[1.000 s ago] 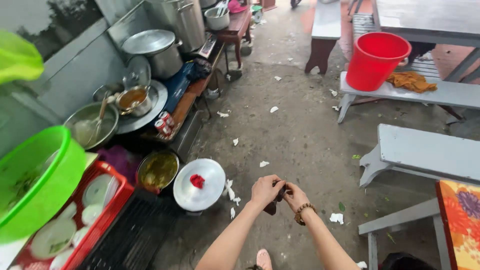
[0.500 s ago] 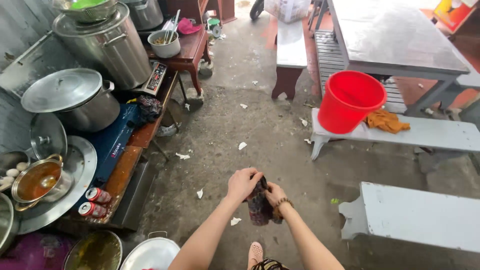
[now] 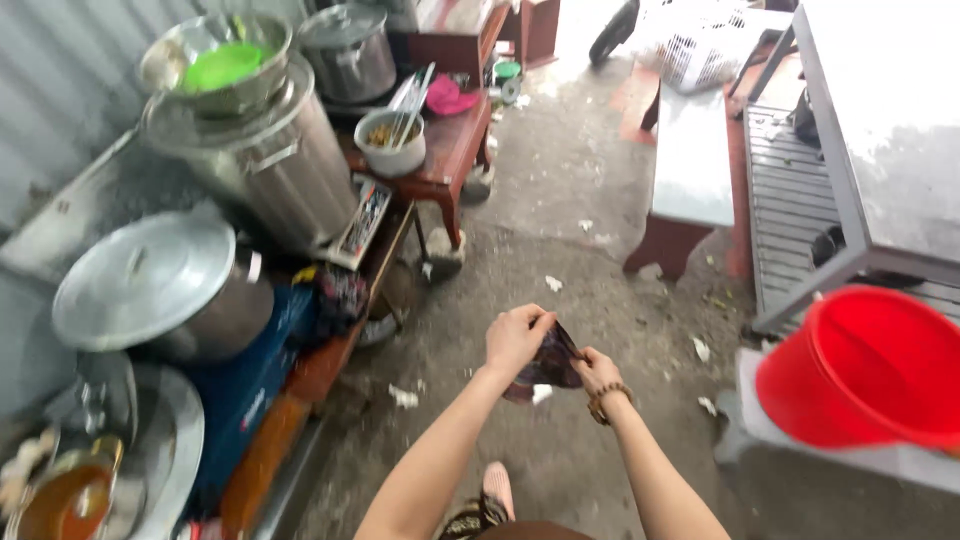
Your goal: Wiping down multiple tables and surfaces with a cloth and rinsing the cloth in a basin of water
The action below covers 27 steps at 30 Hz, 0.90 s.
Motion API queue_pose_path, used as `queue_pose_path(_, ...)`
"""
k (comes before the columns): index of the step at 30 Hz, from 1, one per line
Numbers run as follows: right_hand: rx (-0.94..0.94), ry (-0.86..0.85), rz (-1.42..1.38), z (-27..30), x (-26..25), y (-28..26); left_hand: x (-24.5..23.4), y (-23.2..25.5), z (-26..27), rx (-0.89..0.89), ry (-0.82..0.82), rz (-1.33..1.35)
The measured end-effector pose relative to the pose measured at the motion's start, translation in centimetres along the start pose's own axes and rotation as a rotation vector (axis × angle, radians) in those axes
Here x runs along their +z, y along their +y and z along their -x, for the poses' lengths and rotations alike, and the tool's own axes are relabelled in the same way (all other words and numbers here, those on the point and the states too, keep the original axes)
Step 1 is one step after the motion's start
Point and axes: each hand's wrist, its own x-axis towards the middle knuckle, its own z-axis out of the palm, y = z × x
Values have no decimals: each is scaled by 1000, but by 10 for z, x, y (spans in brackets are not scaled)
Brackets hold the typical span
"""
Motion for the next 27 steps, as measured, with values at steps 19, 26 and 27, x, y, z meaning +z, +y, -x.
queue_pose_path(19,5,48,-159,-634,-161,-138,76,50,-660,59,9,190)
queue_pose_path(26,17,-189,-769,-834,-182,-275,77,20,-897,-72,113,130)
queue_pose_path(27,22,-191,-773,-877,-176,-277,84,16,-933,-76,109,125)
